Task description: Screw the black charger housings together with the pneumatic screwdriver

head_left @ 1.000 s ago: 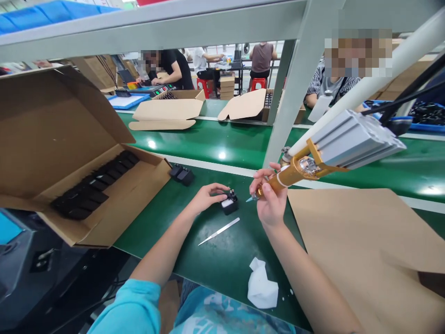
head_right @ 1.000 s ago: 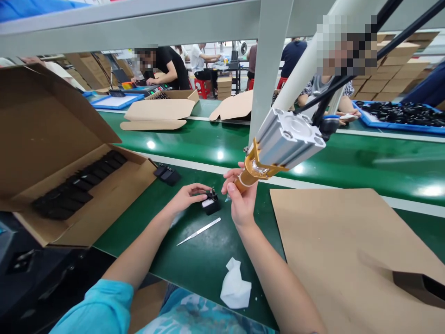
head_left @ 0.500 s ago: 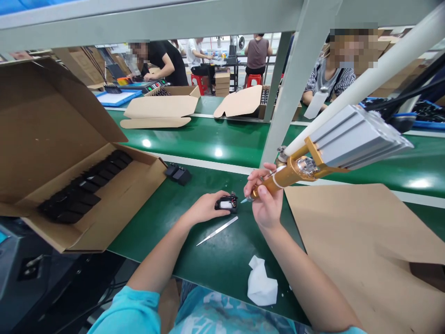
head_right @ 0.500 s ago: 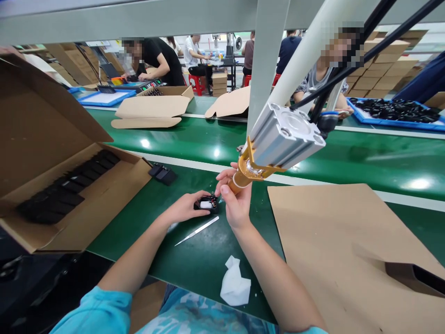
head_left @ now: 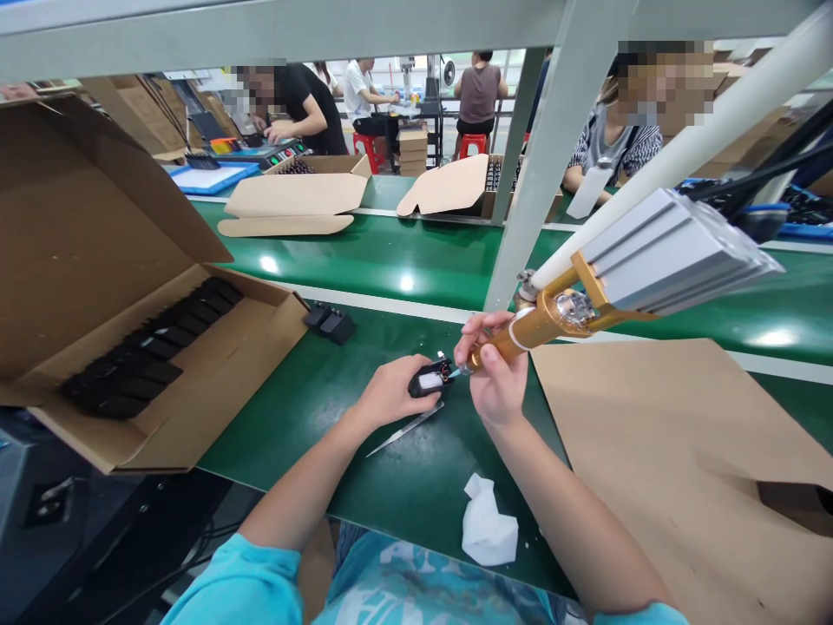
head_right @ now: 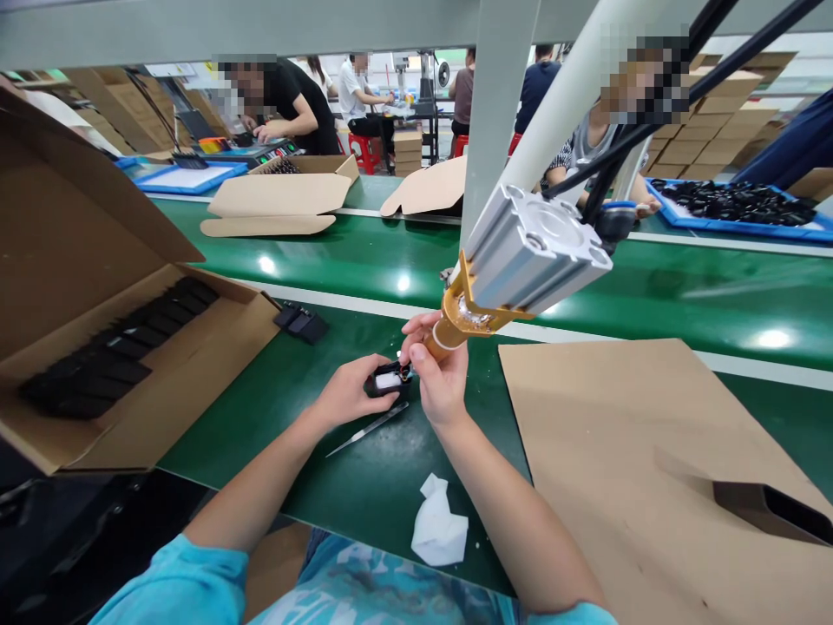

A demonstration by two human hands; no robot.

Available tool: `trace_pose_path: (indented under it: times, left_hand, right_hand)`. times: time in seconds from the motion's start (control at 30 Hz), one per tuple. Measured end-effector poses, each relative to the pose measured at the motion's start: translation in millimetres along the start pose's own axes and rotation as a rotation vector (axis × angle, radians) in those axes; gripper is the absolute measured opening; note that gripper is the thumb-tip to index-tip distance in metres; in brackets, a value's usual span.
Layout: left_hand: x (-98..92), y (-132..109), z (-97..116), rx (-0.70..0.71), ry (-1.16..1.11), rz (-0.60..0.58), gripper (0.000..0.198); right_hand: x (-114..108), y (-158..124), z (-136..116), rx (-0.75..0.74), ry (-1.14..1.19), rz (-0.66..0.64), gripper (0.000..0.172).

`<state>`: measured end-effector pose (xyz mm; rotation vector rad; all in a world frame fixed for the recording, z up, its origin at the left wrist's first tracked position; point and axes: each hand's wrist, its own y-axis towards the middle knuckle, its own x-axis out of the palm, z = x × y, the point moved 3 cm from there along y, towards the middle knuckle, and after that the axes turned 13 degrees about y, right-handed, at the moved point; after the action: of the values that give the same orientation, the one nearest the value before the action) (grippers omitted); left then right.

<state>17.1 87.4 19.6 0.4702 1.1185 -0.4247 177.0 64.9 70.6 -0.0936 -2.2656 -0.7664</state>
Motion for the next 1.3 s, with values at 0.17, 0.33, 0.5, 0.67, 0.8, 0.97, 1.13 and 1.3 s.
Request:
trace_pose_path:
  times: [0.17, 0.33, 0.5, 0.67, 0.8, 0.97, 1.13, 1.3]
  left_hand:
    - [1.7, -1, 1, -0.001, -0.004, 0.027, 0.036]
    - [3.5, -1, 0, 0.006, 0.003, 0.025, 0.037]
    - [2.9, -1, 1, -0.018, 0.027, 0.027, 0.037]
    - [9.9, 0, 4, -0.095, 0.089, -0.059, 0.040]
    - [18.5, 1, 9, -0.133, 0.088, -0.073, 0.038]
    - [26.9, -1, 15, -0.135, 0.040, -0.029, 0.037]
    - [29.4, 0, 20, -0.097, 0.010, 0.005, 0.038]
    - [32.6, 1, 26, -0.087, -0.095, 0.040, 0.037]
  right_hand:
    - [0, 0, -1, -0.011, -0.009, 0.000, 0.017]
    - [0, 0, -1, -0.018, -0.034, 0.004, 0.019]
    - [0, 0, -1, -0.007, -0.005, -0.012, 0.026]
    - [1, 0, -1, 0.000, -0.022, -0.008, 0.031]
    - [3, -1, 0, 0.008, -0.011, -0.018, 0.030]
    - [5, -2, 1, 0.015, 0.008, -0.023, 0.030]
    - [8, -4, 2, 0.026, 0.048, -0.048, 0.029]
    - [9, -6, 2, 0.036, 0.033, -0.047, 0.029]
